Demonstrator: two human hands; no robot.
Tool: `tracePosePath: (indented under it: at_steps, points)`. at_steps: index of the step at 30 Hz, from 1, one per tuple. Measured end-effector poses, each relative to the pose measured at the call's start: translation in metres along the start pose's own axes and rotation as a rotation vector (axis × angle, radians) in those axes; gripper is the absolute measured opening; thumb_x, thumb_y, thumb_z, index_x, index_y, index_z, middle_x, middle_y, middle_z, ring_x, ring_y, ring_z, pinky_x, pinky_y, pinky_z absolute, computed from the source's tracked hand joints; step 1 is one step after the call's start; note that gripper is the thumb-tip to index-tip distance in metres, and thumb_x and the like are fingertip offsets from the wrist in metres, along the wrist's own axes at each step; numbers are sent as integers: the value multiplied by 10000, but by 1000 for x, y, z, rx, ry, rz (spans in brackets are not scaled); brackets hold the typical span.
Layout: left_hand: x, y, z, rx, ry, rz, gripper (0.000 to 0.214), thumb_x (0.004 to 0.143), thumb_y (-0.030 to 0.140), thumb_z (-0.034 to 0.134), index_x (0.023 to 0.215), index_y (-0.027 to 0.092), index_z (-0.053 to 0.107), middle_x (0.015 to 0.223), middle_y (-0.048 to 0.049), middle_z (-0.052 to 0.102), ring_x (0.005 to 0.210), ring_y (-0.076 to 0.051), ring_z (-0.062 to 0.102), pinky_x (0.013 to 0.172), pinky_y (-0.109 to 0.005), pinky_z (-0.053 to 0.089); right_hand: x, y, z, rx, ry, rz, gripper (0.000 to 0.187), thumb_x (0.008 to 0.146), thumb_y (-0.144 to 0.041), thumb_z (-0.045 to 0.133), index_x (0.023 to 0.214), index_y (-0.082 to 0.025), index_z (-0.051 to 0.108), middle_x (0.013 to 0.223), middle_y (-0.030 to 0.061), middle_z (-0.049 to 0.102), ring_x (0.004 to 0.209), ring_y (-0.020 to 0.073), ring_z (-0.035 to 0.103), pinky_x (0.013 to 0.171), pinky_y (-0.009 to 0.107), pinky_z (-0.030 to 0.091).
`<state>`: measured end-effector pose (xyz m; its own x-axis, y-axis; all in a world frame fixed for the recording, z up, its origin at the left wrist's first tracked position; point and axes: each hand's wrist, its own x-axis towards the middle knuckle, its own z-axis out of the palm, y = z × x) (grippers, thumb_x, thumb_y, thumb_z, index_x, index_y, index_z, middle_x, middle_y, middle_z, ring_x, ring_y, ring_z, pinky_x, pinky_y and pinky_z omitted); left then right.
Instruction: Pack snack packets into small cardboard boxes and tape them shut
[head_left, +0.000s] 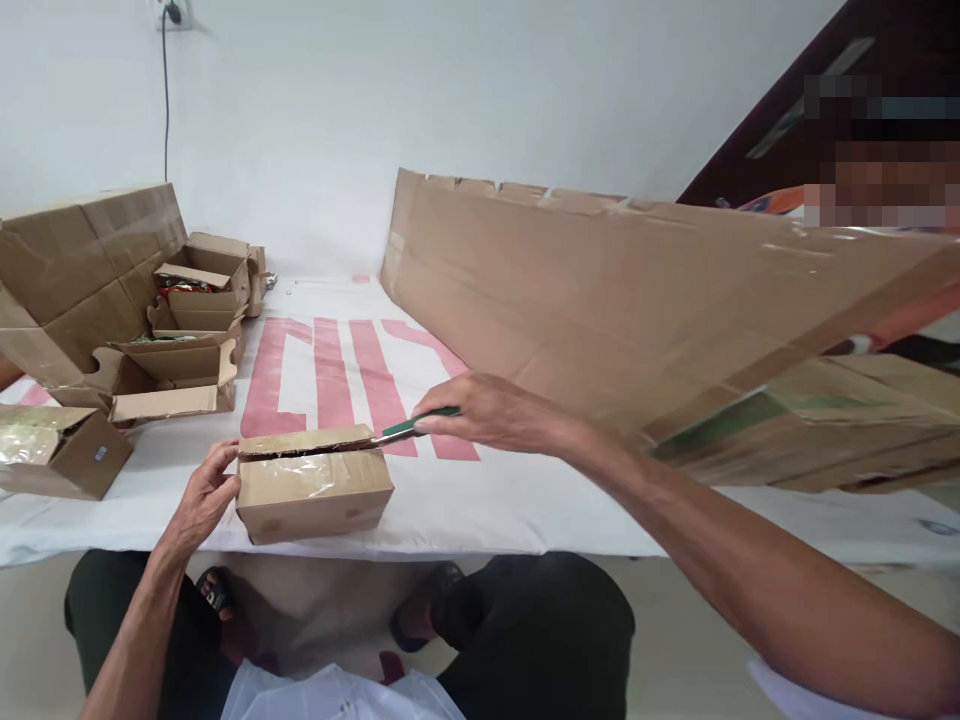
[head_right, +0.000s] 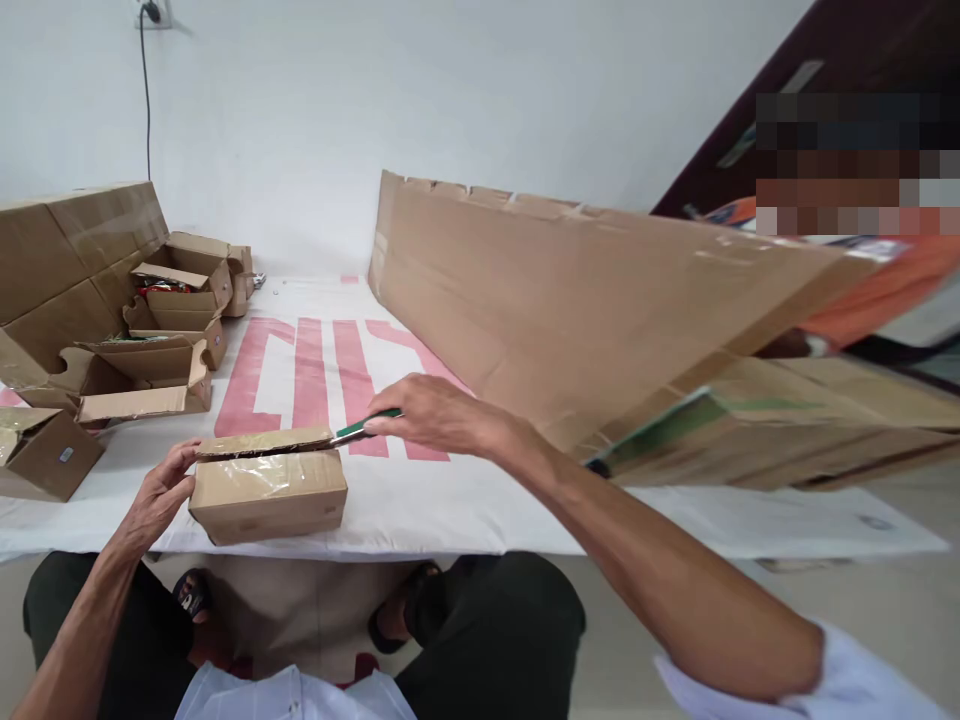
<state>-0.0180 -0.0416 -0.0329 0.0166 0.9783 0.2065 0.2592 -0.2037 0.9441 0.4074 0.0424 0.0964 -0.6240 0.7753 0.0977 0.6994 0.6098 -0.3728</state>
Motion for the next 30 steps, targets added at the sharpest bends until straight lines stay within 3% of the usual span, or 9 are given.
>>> tracePosePath:
  at_steps: [3, 6, 9, 12, 15, 18, 23, 27, 30]
  points:
    - [1, -5, -2, -23, -11, 8, 388, 880, 485, 750, 1159, 222, 811, 1469, -153, 626, 1392, -353, 594, 995, -362, 593, -20, 36, 17, 152, 265, 140, 429, 1040, -557, 551, 1099, -241, 835, 991, 41, 819, 868, 235, 731, 746, 321, 528]
    - [2, -6, -3, -27, -40, 23, 467, 905, 579, 745, 1208, 231, 818, 1555, -164, 580, 1466, -379, 541, 1059, -395, 577, -32, 71, 81, 169, 505, 253, 400, 1030, -430, 501, 1227, -201, 765, 1143, 101, 790, 1020, 267, 730, 867, 368, 568]
    - [3, -1, -3, -18, -73, 18, 534, 909, 639, 740, 1256, 240, 811, 1616, -162, 541, 1537, -396, 466, 1084, -397, 567, -34, 92, 160, 66, 486, 382, 341, 980, -302, 514, 1226, -216, 734, 1142, 121, 750, 1038, 286, 699, 912, 419, 579]
    - [3, 8, -4, -3, -130, -15, 567, 895, 646, 763, 1302, 252, 797, 1666, -150, 502, 1534, -403, 472, 1084, -397, 570, -29, 87, 205, 47, 489, 422, 302, 982, -322, 536, 1177, -207, 736, 1110, 148, 718, 1085, 331, 662, 986, 507, 561]
    - [3, 17, -9, 8, -189, -50, 613, 885, 647, 774, 1365, 265, 769, 1690, -148, 483, 1512, -411, 501, 1090, -421, 569, -18, 55, 209, 429, 550, 322, 390, 1046, -471, 495, 1256, -221, 708, 1232, 157, 702, 1137, 328, 678, 976, 509, 582]
    - [4, 20, -15, 49, -227, -78, 797, 806, 675, 832, 1485, 284, 686, 1667, -169, 517, 1519, -442, 488, 1093, -483, 564, -8, 13, 195, 758, 495, 172, 480, 1044, -594, 524, 1324, -238, 683, 1334, 145, 679, 1196, 304, 692, 975, 454, 594]
    - [11, 26, -20, 177, -323, -127, 1223, 591, 634, 982, 1653, 282, 488, 1696, -197, 474, 1509, -459, 498, 1168, -557, 498, -9, -17, 178, 779, 330, 26, 775, 907, -702, 726, 1528, -264, 574, 1563, 165, 541, 1435, 350, 561, 1110, 486, 543]
    - [16, 35, -20, 275, -352, -76, 1268, 526, 564, 1020, 1643, 266, 501, 1698, -200, 473, 1509, -461, 503, 1144, -538, 525, -11, -8, 164, 637, 147, -9, 1342, 644, -727, 946, 1735, -296, 293, 1815, 166, 221, 1675, 402, 211, 1326, 567, 306]
    - [19, 34, -20, 324, -356, -48, 1268, 539, 545, 1014, 1648, 236, 484, 1679, -219, 489, 1477, -450, 540, 1130, -534, 537, 0, -3, 153, 547, 24, -10, 1467, 619, -657, 991, 1771, -295, 158, 1849, 155, 89, 1705, 383, 91, 1368, 567, 192]
